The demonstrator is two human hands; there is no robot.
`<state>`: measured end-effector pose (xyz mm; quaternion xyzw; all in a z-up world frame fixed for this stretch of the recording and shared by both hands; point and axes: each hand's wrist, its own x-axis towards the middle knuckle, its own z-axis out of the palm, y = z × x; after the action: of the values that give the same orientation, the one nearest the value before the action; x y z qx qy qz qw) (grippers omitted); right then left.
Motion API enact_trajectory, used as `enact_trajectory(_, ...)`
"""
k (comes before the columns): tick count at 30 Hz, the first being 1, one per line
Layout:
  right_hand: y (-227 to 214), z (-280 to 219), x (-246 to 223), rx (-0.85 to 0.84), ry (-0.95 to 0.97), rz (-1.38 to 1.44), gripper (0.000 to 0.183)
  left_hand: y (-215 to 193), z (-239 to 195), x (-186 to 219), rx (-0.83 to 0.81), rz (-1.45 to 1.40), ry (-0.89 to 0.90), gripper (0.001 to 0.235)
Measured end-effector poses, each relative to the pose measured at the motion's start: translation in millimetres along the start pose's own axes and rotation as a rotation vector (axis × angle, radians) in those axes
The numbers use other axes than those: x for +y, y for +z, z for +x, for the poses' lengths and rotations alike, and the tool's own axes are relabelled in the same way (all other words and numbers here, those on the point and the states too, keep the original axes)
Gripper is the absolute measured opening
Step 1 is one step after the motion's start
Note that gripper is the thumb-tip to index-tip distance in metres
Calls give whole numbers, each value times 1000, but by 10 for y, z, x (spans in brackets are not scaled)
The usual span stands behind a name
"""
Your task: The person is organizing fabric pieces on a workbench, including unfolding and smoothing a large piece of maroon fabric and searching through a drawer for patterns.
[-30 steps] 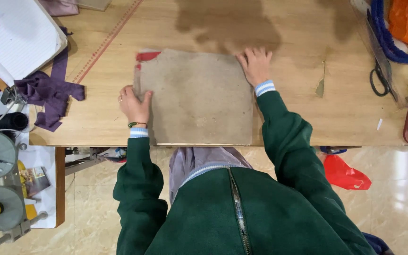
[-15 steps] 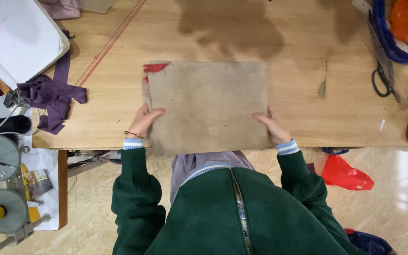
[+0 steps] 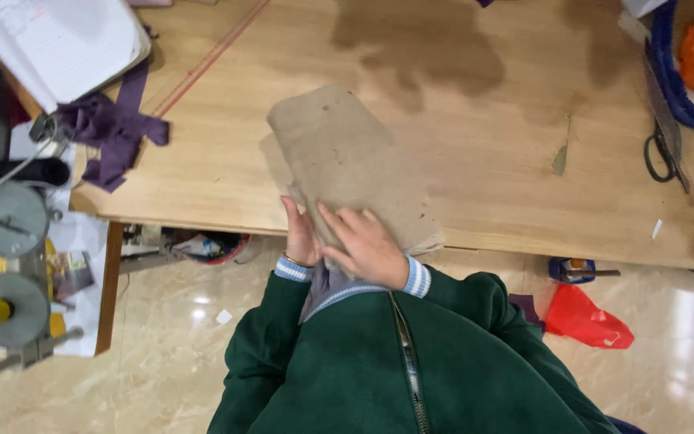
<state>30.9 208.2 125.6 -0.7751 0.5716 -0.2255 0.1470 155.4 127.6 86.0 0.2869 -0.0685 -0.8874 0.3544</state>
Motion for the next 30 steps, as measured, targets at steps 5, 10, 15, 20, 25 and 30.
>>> enact_trajectory(5,-86,-278,-244,-143,-178,326,64,-997,-133,-103,141,184,102,51)
enact_trajectory(10,37,-775,-155,-199,-117,755,43,-1990,-742,-161,245,74,252,53)
enact_trajectory(15,497,-1202,330,-50,241,343,48,-2469,-1822,-104,412,6,494,62)
enact_trajectory(20,951,-1281,406,32,104,-30,55,-2072,-2683,-253,619,-133,641,56)
enact_trajectory(25,1438,-1305,534,106,-90,-255,56,-2243,-2974,-480,738,-151,685,52)
enact_trajectory(30,1532,-1212,411,158,14,-448,85,-2181,-3118,-257,726,-199,603,48)
